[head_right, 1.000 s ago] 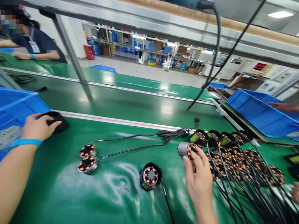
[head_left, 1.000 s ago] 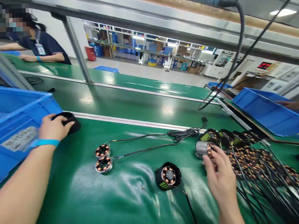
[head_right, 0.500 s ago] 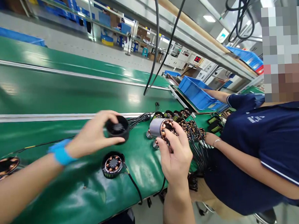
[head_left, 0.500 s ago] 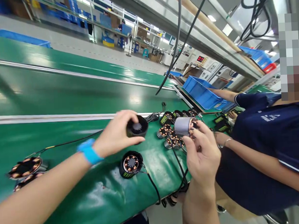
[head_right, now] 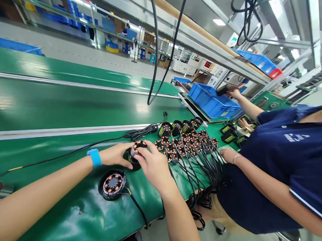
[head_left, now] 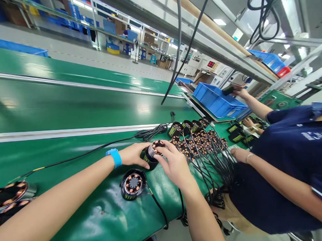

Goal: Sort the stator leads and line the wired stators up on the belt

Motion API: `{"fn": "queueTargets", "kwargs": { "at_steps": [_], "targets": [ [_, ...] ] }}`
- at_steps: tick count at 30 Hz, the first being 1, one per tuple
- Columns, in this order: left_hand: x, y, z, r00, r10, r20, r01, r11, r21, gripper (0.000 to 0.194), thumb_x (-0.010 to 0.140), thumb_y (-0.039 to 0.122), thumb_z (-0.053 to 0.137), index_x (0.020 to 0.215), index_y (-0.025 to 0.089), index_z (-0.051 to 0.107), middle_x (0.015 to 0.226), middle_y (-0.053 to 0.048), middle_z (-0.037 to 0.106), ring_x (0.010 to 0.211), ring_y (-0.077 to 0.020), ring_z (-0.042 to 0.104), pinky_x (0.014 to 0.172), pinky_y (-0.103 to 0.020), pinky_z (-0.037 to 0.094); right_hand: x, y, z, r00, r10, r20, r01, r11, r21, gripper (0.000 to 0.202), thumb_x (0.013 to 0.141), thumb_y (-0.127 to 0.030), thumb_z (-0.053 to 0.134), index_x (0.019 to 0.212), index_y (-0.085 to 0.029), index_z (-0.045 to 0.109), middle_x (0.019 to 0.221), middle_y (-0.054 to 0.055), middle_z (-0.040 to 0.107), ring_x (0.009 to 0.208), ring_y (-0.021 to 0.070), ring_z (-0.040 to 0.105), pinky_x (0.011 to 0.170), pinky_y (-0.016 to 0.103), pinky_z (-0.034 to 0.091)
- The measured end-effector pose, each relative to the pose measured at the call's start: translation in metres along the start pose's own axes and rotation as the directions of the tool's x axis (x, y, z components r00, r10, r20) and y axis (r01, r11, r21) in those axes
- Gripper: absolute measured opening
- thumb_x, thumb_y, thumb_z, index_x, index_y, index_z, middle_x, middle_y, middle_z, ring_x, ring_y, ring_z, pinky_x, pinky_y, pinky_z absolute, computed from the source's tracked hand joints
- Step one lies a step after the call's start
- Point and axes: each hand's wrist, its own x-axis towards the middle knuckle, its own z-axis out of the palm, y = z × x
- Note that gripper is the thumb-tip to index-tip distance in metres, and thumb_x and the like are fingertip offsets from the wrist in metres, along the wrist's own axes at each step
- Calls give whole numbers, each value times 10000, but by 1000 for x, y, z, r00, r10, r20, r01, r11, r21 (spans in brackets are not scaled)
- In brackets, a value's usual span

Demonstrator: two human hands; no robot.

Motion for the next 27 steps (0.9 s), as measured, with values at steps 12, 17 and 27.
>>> {"fn": "queueTargets", "kwargs": {
  "at_steps": [12,17,27],
  "targets": [
    [-4,3,9,995,-100,-18,100,995,9,708,657,456,881,1230,223,537,1123,-32,741,1005,-273,706,850,-319,526,-26,-6,42,991,15,129,34,930,-365,658,1047,-519,603,1553,-107,514,1582,210,501,1185,365,653,905,513,600],
    [-4,7,-1,997,-68,32,67,997,33,669,700,425,822,1281,227,556,1202,-58,751,1067,-290,724,939,-358,567,-23,-7,47,992,53,117,-12,944,-329,634,999,-593,662,1436,-135,623,1593,184,494,1484,376,420,1178,573,417],
    [-94,44,-16,999,-15,-42,32,905,424,1286,666,838,793,1683,413,131,1779,-100,108,1580,-512,241,1171,-699,448,-89,6,-10,964,227,-138,-195,957,214,463,1061,-423,594,1470,-207,572,1393,132,643,1282,233,617,1105,402,523]
  ]
}}
